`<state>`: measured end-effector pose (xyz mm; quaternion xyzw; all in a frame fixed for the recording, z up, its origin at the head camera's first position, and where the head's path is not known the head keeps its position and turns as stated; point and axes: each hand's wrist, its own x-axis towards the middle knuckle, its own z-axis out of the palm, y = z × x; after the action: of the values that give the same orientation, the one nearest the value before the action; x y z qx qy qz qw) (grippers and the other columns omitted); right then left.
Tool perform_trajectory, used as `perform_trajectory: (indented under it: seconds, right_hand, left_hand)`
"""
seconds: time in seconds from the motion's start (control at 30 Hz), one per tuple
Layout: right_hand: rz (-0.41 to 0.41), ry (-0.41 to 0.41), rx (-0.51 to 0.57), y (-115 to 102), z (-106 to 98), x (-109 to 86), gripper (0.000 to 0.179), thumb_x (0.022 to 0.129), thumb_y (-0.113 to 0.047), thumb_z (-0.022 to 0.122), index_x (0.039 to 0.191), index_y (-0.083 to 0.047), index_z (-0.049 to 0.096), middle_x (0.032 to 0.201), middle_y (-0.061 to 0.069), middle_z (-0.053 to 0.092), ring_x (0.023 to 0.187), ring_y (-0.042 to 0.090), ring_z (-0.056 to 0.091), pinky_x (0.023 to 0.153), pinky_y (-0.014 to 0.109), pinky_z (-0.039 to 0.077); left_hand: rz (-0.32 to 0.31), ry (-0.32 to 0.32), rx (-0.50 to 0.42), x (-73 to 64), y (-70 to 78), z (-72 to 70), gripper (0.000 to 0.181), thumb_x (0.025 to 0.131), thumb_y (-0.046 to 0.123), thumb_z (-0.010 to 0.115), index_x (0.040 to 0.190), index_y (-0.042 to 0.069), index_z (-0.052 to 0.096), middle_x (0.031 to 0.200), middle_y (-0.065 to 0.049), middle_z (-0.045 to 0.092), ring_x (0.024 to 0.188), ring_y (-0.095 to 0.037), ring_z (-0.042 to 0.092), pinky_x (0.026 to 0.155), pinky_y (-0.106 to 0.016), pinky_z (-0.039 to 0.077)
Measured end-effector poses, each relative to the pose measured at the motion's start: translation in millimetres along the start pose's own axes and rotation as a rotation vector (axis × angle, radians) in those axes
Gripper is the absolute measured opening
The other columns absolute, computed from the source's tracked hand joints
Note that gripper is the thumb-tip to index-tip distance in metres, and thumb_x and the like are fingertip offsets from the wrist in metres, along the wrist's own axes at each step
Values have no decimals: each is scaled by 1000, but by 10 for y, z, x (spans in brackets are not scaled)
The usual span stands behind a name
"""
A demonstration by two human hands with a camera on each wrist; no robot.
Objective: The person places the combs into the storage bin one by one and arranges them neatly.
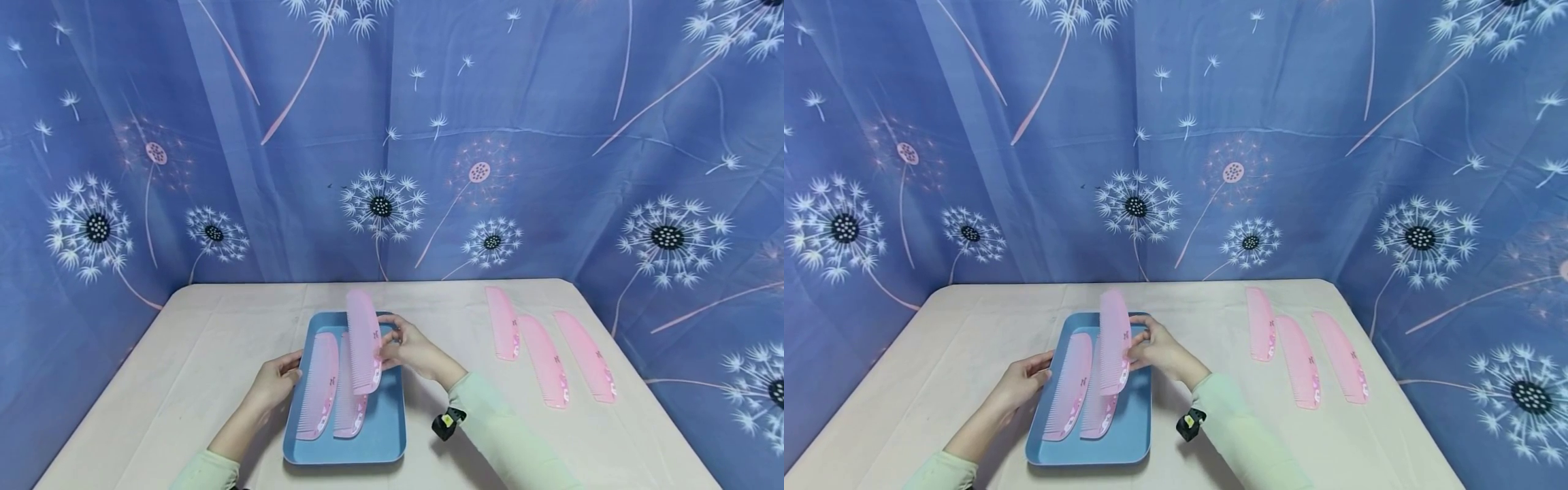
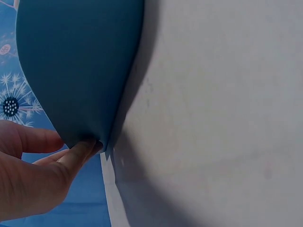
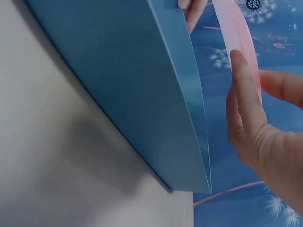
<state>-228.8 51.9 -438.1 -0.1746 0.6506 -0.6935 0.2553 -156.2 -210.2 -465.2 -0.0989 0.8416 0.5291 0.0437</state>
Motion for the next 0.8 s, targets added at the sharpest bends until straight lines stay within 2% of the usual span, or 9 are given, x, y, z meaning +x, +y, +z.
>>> perform_trajectory:
  seconds: [0.43, 0.8]
  right_hand:
    - [42, 27, -39, 82, 252, 11, 70, 82, 12, 60, 144, 2, 28, 91, 13, 52, 72, 19, 62, 71, 41, 60]
    - [49, 64, -68, 193, 487, 43, 70, 80, 12, 61, 142, 4, 30, 86, 10, 50, 64, 18, 61, 65, 38, 60]
  left_hand:
    - [-16, -2, 5, -7, 30, -4, 44, 95, -2, 44, 138, -8, 44, 133, -31, 49, 125, -45, 46, 102, -50, 43]
    - [-3, 6, -1, -12, 16, 1, 43, 94, -2, 45, 137, -9, 45, 131, -31, 51, 123, -44, 48, 101, -49, 45]
